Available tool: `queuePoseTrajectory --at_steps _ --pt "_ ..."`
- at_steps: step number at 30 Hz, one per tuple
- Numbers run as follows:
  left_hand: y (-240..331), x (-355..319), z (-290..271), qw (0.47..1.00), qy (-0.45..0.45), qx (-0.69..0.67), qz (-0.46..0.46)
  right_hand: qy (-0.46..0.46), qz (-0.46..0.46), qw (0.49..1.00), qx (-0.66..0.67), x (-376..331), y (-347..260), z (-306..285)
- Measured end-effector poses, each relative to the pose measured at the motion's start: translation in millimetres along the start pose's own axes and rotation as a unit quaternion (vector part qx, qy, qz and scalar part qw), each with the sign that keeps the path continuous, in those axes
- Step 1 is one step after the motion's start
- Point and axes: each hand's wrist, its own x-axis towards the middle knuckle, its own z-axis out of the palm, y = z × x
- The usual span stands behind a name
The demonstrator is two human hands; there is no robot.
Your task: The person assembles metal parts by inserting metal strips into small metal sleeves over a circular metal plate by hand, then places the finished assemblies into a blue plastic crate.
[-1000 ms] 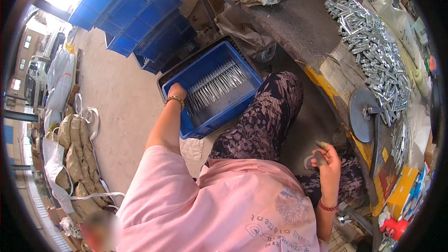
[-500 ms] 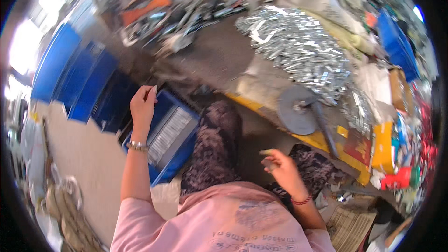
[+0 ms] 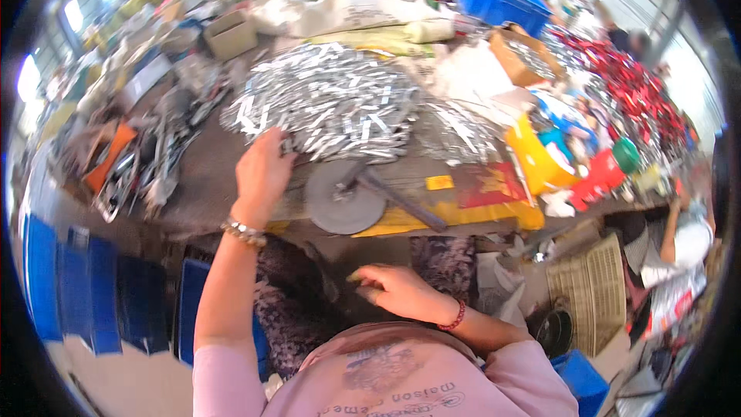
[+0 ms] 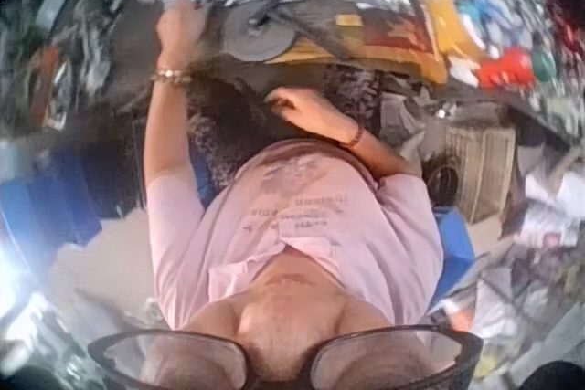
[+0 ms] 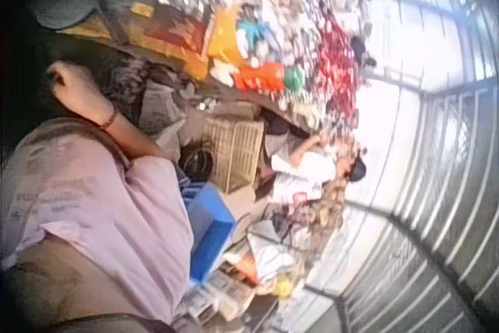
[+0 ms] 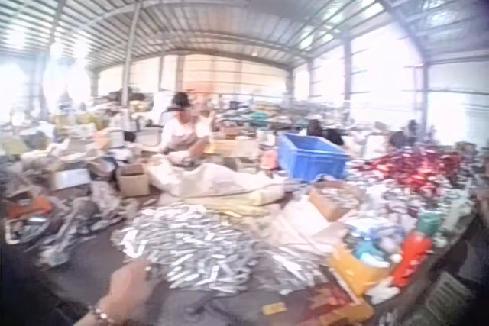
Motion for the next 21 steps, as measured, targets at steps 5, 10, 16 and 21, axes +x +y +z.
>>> queuePoseTrajectory --at_steps 5,10,16,21 --pt "-11 -8 -11 0.998 0.038 0.015 0.045 0.093 -0.045 0.994 -0.037 -19 -31 -59" --pt "-2 -38 -57 0.992 0.024 -0.086 0.090 0.308 -0.033 0.944 -0.116 -2 -8 -156" --pt "13 -64 -67 0.988 -0.011 -0.123 0.097 0.438 0.003 0.818 -0.373 62 76 -269" --pt "4 -71 -49 0.976 0.010 -0.193 0.100 0.344 0.137 0.798 -0.476 91 88 -271"
